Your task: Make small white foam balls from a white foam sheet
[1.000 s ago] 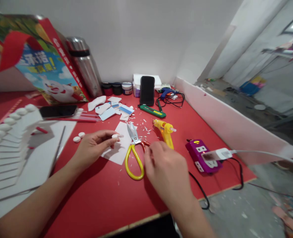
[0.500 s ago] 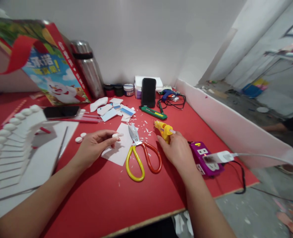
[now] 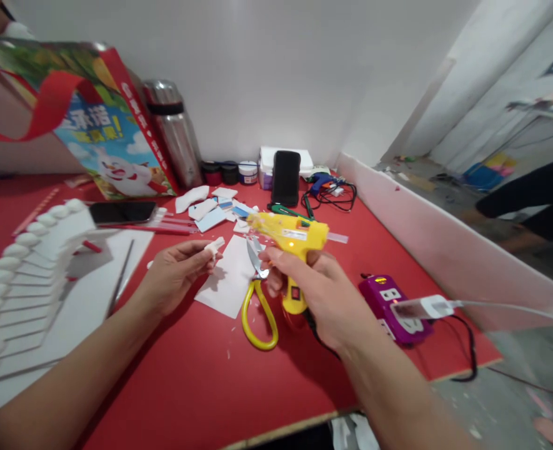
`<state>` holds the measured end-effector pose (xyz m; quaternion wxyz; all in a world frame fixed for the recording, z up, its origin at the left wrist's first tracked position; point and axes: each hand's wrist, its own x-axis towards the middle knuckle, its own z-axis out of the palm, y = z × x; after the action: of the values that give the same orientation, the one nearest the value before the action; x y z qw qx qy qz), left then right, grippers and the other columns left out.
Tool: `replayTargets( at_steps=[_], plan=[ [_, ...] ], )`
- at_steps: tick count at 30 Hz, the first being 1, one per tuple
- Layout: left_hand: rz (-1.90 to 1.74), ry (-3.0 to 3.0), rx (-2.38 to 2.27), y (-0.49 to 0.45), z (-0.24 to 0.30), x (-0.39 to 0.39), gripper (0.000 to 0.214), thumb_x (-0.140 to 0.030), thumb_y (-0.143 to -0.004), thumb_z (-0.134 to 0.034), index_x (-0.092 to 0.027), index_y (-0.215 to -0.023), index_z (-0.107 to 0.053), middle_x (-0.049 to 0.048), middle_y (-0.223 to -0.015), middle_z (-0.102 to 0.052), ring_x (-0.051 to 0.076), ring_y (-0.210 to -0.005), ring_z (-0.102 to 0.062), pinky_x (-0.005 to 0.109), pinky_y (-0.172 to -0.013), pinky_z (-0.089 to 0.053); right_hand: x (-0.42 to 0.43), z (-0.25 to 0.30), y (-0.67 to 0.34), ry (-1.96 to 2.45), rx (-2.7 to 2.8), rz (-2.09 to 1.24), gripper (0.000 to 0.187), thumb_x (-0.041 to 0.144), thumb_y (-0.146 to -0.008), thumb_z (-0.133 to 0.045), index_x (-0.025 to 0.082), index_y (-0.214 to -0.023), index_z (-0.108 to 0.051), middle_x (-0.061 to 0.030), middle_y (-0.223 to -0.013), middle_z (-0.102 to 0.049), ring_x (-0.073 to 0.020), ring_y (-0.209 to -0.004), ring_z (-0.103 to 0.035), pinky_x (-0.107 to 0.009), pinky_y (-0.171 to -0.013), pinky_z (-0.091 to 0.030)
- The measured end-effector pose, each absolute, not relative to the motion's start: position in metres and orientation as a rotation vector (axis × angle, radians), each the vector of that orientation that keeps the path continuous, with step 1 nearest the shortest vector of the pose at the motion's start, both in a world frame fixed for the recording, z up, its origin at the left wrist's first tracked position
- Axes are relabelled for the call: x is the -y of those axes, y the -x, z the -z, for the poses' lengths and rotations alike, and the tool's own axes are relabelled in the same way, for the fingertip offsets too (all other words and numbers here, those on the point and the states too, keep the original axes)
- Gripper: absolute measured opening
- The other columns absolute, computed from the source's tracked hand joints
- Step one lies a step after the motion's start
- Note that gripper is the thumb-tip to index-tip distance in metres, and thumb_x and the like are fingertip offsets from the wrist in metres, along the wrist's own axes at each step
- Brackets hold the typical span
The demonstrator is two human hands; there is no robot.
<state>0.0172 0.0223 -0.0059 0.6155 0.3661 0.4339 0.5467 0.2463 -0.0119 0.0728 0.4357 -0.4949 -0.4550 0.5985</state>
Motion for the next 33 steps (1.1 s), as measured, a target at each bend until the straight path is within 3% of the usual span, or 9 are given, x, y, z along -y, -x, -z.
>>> replayTargets(
  at_steps=[5, 11, 22, 33],
  plan=[
    [-1.302, -0.764, -0.985, -0.014, 0.003, -0.026, 0.026, -0.027, -0.066, -0.090, -0.012, -0.082, -0.076, 0.0038, -0.076, -0.074, 0.007, -0.059, -0.061, 0.022, -0.064, -0.054, -0.004, -0.066, -0.218, 1.011, 1.246, -1.554, 0.027, 0.043, -0.089, -0.065, 0.017, -0.084, -0.070, -0.0014, -0.065, -0.060, -0.0125, -0.057, -0.053, -0.026, -0.054, -0.041],
    [-1.368, -0.751, -1.000, -0.010, 0.003, -0.029, 0.022, -0.025, -0.068, -0.088, -0.013, -0.083, -0.077, 0.0021, -0.073, -0.073, 0.006, -0.058, -0.061, 0.019, -0.064, -0.053, -0.009, -0.031, -0.212, 0.928, 1.136, -1.494, 0.027, 0.041, -0.087, -0.068, 0.016, -0.079, -0.068, -0.0010, -0.072, -0.060, -0.0088, -0.054, -0.051, -0.024, -0.052, -0.037],
    [-1.374, -0.724, -1.035, -0.013, 0.002, -0.029, 0.025, -0.026, -0.065, -0.090, -0.014, -0.083, -0.078, 0.0008, -0.071, -0.072, 0.006, -0.057, -0.062, 0.018, -0.062, -0.052, -0.007, -0.017, -0.217, 1.040, 1.285, -1.497, 0.033, 0.043, -0.090, -0.066, 0.017, -0.070, -0.063, 0.0008, -0.056, -0.057, -0.0116, -0.050, -0.054, -0.025, -0.051, -0.042],
    [-1.344, -0.804, -1.023, -0.010, 0.006, -0.029, 0.020, -0.027, -0.071, -0.088, -0.016, -0.084, -0.078, 0.0014, -0.074, -0.074, 0.006, -0.059, -0.063, 0.018, -0.064, -0.052, -0.009, -0.018, -0.217, 1.081, 1.399, -1.443, 0.042, 0.044, -0.091, -0.063, 0.018, -0.058, -0.059, 0.0009, -0.051, -0.056, -0.0112, -0.048, -0.054, -0.025, -0.052, -0.043]
  ],
)
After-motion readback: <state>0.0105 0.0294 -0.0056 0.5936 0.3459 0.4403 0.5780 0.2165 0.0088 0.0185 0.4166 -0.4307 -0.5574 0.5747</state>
